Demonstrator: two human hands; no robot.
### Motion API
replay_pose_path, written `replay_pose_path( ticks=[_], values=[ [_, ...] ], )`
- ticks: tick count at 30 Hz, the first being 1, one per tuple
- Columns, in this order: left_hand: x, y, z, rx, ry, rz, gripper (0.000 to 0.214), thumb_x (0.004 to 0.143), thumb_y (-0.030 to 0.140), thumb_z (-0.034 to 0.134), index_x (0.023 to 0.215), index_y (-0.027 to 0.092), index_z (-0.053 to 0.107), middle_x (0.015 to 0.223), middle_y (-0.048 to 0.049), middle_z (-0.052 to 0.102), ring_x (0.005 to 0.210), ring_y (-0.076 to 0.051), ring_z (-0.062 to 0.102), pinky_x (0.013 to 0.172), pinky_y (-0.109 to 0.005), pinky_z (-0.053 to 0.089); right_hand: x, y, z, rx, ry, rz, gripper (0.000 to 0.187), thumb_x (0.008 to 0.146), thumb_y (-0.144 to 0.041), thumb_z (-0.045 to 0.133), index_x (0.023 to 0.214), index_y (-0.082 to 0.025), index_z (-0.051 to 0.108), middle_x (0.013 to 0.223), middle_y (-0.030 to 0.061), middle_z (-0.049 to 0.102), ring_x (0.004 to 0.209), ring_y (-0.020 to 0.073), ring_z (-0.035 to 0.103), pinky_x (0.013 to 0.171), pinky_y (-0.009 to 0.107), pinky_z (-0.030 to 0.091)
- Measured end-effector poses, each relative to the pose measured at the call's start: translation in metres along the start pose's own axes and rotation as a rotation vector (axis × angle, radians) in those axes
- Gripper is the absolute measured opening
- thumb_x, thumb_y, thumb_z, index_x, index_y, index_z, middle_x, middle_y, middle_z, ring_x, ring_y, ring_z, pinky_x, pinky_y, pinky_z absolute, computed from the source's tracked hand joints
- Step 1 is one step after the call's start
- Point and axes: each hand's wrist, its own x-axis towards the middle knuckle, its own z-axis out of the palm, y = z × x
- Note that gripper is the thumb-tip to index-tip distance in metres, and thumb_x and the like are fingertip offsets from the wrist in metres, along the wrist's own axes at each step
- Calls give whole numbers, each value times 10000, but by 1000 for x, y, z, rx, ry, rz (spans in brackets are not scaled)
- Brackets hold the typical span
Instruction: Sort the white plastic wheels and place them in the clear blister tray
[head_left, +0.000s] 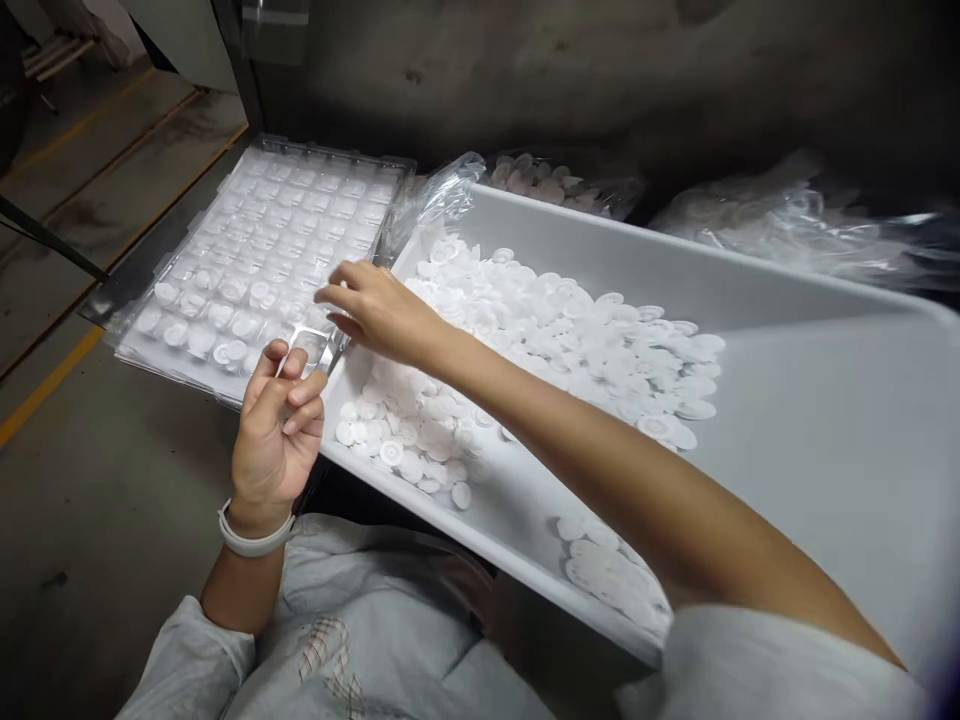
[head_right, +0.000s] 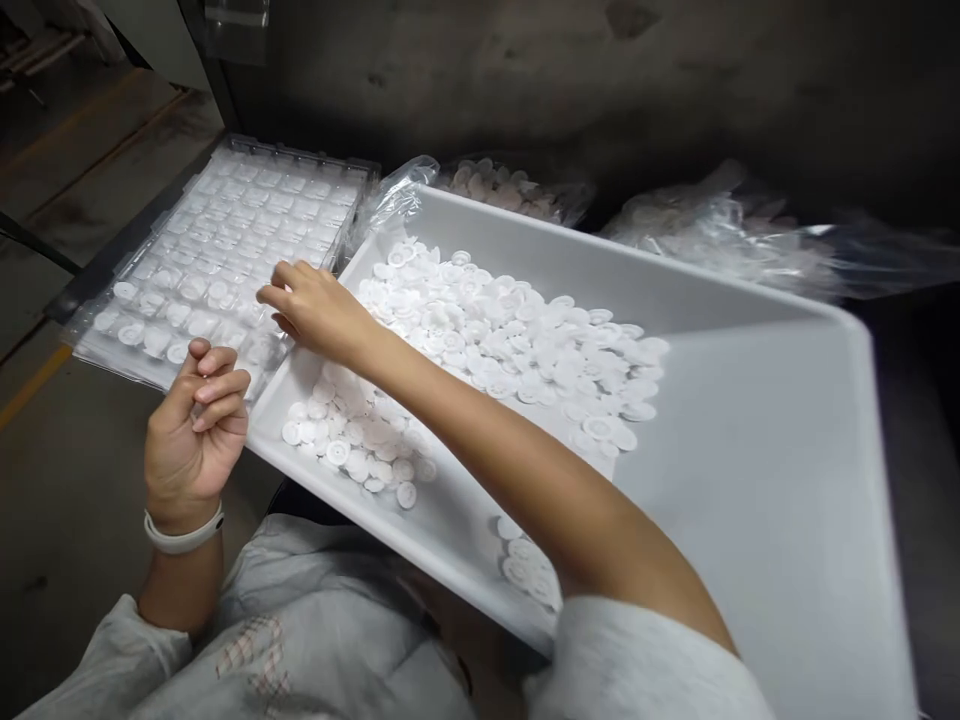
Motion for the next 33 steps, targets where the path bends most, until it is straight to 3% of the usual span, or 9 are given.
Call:
replay_pose_path(
  ticks=[3, 5, 8, 12, 18, 23, 28, 31, 33],
  values=[
    [-10, 5, 0, -27, 52, 0, 237, 746, 154, 668, 857, 219, 470, 748, 47, 349, 541, -3, 345, 411, -43, 300, 50, 9, 2, -1, -112, 25, 357, 929, -378, 596, 1221, -173, 575, 1262, 93, 579, 1108, 221, 591, 937, 450, 522],
    [-15, 8, 1, -63, 102, 1, 263, 718, 110, 666, 850, 211, 462, 737, 54, 347, 530, 7, 353, 409, -33, 302, 66, 20, 4, 19, -181, 46, 360, 933, -397, 589, 1218, -177, 578, 1239, 92, 593, 1062, 205, 611, 902, 424, 542],
    [-20, 9, 2, -139, 196, -16, 254, 715, 38, 616, 844, 198, 467, 737, 57, 377, 534, 21, 403, 429, -18, 329, 67, 34, 5, 55, -227, 74, 354, 939, -393, 580, 1219, -177, 576, 1234, 91, 595, 1052, 202, 612, 894, 420, 545],
    [-20, 9, 7, -238, 271, -60, 221, 736, -11, 562, 831, 179, 502, 735, 52, 424, 542, 23, 455, 438, -24, 350, 60, 44, 0, 82, -175, 138, 374, 934, -396, 587, 1230, -169, 568, 1234, 91, 593, 1063, 211, 610, 898, 432, 543],
    [-18, 5, 19, -332, 260, -146, 218, 721, -50, 521, 783, 158, 540, 703, 44, 460, 522, 7, 470, 439, -54, 377, 67, 43, 6, 96, -170, 225, 372, 934, -394, 589, 1228, -168, 568, 1227, 90, 596, 1050, 206, 615, 886, 424, 548],
    [-19, 1, 27, -393, 250, -212, 201, 725, -44, 493, 758, 146, 551, 681, 41, 483, 523, -6, 490, 465, -83, 409, 73, 33, 19, 22, -86, 306, 368, 936, -394, 585, 1228, -172, 571, 1240, 94, 591, 1061, 208, 610, 897, 424, 544],
    [-22, 0, 30, -445, 262, -267, 195, 756, -21, 472, 761, 150, 567, 685, 35, 533, 557, -23, 543, 526, -114, 460, 50, 16, 7, -45, 33, 304, 372, 929, -393, 596, 1221, -164, 573, 1244, 96, 588, 1082, 214, 602, 918, 439, 533],
    [-22, -1, 32, -497, 281, -318, 195, 786, 32, 459, 837, 160, 596, 805, 7, 630, 702, -53, 646, 643, -151, 526, 7, 10, -6, -33, 56, 218, 248, 973, -304, 496, 1118, -145, 619, 1186, 120, 590, 1052, 216, 588, 880, 390, 519],
    [-21, -3, 34, -531, 283, -357, 226, 786, 52, 459, 905, 169, 612, 924, -14, 679, 836, -90, 693, 716, -190, 557, -31, 11, -9, -8, 24, 173, 255, 970, -270, 452, 1082, -125, 629, 1111, 153, 587, 928, 223, 594, 762, 355, 508]
  ],
)
